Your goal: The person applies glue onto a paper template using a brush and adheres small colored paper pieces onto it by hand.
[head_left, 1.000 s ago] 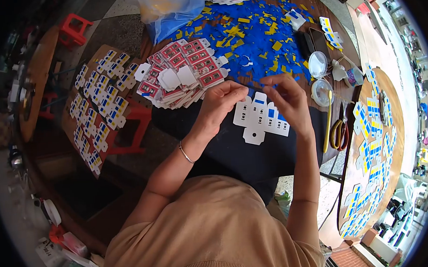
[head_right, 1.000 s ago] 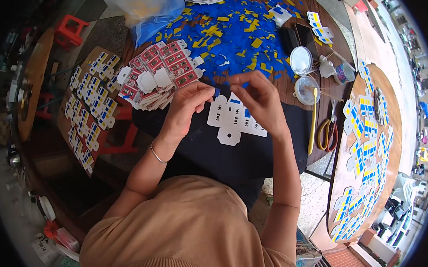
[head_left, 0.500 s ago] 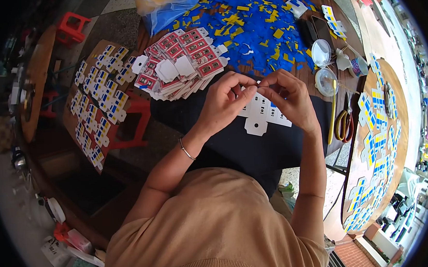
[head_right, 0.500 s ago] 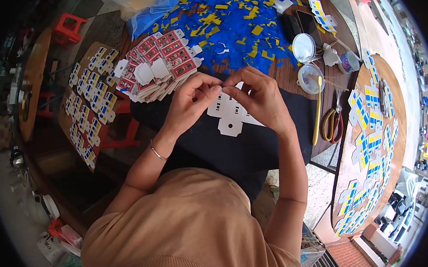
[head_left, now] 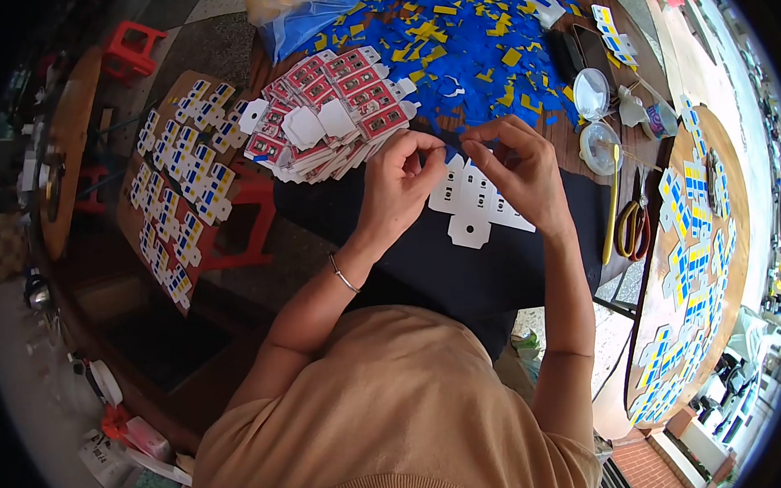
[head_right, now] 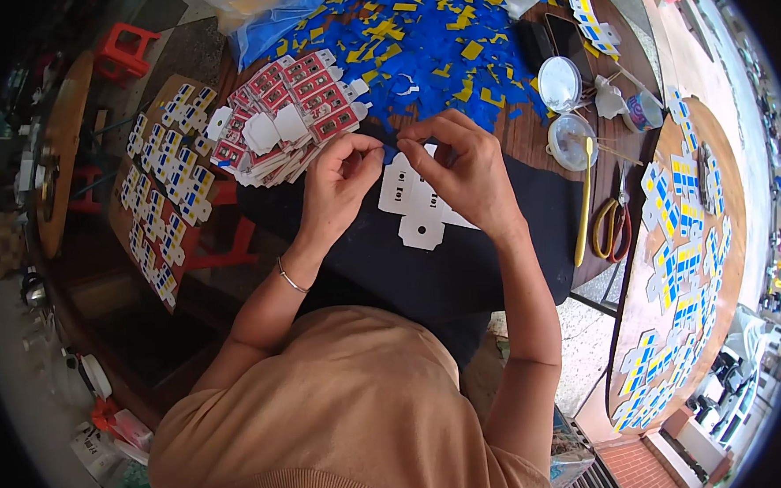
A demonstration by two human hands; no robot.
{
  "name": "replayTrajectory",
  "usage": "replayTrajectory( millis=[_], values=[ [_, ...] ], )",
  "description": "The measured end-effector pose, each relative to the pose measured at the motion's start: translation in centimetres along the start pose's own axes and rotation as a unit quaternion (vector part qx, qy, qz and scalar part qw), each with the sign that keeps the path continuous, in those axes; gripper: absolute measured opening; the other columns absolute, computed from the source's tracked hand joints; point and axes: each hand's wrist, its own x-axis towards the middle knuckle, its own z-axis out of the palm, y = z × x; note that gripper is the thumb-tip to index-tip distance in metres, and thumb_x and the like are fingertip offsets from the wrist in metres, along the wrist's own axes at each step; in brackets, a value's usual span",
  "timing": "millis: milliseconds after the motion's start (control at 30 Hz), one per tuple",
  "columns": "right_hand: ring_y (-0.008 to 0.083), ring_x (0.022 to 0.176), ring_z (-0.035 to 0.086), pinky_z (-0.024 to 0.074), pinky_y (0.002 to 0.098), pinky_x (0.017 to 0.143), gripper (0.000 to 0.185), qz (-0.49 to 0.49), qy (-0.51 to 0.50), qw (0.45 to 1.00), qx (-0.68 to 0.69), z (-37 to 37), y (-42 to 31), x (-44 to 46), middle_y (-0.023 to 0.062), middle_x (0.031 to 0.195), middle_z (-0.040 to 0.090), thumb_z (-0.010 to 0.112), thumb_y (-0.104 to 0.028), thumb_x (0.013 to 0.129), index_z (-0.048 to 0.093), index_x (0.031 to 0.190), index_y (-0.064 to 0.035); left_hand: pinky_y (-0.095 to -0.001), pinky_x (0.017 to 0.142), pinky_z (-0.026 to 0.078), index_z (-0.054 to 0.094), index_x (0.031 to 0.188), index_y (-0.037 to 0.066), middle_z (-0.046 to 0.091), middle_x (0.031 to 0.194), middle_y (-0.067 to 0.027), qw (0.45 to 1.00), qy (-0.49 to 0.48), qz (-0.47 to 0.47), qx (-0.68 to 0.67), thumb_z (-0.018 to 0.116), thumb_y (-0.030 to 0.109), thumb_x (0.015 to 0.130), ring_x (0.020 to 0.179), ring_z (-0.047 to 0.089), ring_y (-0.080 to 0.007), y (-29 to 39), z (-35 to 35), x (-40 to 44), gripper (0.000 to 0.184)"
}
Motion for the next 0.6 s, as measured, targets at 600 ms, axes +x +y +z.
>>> replayTrajectory(
  millis=[600],
  values=[
    [0.0101, 0.065, 0.055, 0.0455, 0.0256, 0.059, 0.01, -0.02, -0.117, 0.993, 0.026, -0.5, 0.2, 0.7, 0.0038, 0.087, 0.062, 0.07, -0.008, 0.088, 0.069, 0.096, -0.0029, -0.0197, 0.055, 0.035, 0.065, 0.095, 0.005, 0.065, 0.085, -0.0006, 0.866, -0.189, -0.279, -0.369, 0.052, 0.025, 0.098, 0.07, 0.046, -0.0027, -0.6, -1.9, 0.5, 0.024]
  ],
)
